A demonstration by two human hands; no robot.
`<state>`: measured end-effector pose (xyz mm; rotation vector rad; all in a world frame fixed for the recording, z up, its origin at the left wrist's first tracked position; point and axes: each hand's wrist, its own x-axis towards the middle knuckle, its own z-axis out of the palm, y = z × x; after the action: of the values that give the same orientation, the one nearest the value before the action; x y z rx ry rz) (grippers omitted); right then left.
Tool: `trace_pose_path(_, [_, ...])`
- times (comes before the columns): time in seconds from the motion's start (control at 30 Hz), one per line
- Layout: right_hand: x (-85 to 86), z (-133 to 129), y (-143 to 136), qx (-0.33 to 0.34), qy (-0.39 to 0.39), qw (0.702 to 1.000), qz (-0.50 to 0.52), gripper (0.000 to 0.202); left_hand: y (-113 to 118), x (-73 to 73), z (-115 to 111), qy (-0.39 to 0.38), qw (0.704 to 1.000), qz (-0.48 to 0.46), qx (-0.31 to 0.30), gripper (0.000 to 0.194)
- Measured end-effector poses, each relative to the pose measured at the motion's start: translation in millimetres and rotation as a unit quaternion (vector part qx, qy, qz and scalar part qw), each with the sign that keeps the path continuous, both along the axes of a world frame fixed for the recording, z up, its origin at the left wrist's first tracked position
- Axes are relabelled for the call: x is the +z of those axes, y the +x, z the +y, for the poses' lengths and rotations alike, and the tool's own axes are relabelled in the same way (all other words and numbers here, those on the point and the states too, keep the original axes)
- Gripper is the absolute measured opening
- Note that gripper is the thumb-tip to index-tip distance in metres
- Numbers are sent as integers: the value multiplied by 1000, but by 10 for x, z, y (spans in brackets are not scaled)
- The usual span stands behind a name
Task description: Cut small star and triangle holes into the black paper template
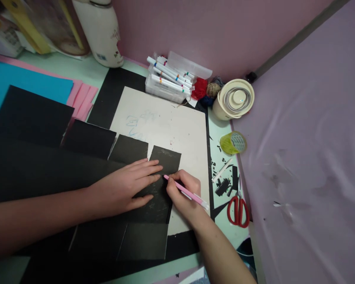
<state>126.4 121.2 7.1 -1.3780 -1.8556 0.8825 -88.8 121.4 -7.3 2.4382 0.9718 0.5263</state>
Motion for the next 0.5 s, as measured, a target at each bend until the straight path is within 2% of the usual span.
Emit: trace_pose_path(0.5, [-34,11,56,6,-6,1000,7,10,-2,0,2,-10,1000,-9,1,40])
